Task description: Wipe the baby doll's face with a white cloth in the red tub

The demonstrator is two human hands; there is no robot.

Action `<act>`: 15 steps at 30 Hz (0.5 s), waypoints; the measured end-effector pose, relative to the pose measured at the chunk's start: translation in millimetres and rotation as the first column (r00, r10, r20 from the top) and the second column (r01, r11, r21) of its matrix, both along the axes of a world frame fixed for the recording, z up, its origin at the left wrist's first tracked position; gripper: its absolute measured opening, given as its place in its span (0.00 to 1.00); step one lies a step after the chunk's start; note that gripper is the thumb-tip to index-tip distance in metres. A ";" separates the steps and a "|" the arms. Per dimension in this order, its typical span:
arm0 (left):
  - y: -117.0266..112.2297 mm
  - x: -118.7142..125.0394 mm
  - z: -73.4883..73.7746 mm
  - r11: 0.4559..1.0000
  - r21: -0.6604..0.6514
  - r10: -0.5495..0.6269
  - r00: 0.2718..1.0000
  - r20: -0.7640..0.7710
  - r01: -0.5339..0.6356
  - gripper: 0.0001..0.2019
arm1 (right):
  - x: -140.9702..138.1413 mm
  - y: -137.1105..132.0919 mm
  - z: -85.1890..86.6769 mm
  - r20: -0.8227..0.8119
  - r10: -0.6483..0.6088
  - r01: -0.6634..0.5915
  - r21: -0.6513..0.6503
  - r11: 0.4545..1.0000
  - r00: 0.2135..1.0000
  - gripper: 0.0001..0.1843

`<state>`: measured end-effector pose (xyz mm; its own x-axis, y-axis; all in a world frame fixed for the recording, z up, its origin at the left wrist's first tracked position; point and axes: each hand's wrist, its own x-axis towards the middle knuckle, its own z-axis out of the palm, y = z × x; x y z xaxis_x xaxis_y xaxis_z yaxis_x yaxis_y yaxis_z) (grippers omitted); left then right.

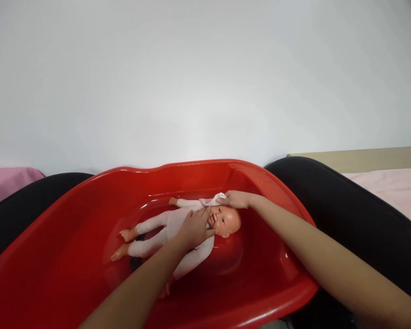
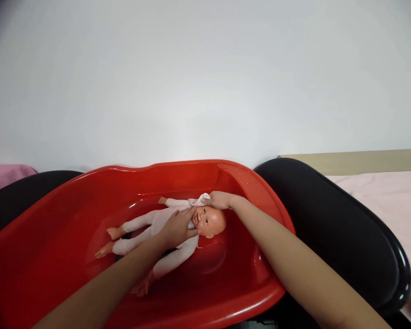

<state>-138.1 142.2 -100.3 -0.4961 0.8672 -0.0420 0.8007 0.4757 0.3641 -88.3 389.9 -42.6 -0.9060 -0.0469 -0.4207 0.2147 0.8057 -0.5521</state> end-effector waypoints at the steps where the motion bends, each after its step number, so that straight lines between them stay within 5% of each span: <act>1: 0.0 0.9 0.6 1.000 0.015 0.004 1.000 0.017 -0.004 0.33 | -0.1 0.8 -1.3 0.024 -0.028 0.026 0.064 0.998 0.999 0.36; 3: 0.1 2.7 2.7 0.999 0.044 0.006 0.998 0.055 -0.009 0.33 | 0.1 0.3 -2.1 0.066 -0.044 0.037 0.107 0.994 0.997 0.37; 8: 0.2 4.2 7.1 1.000 -0.004 0.023 0.998 0.051 -0.023 0.28 | 0.8 -7.3 2.7 -0.017 0.111 -0.113 -0.122 0.986 0.994 0.44; 12: 0.0 3.5 6.3 1.000 0.008 0.016 0.999 0.037 -0.016 0.27 | 0.3 -6.8 2.8 0.040 0.045 -0.047 0.057 0.997 0.998 0.45; 15: -0.3 3.1 6.3 1.000 0.000 0.007 0.999 0.044 -0.007 0.30 | 2.7 -7.4 8.4 0.055 0.103 -0.100 -0.060 0.993 0.993 0.44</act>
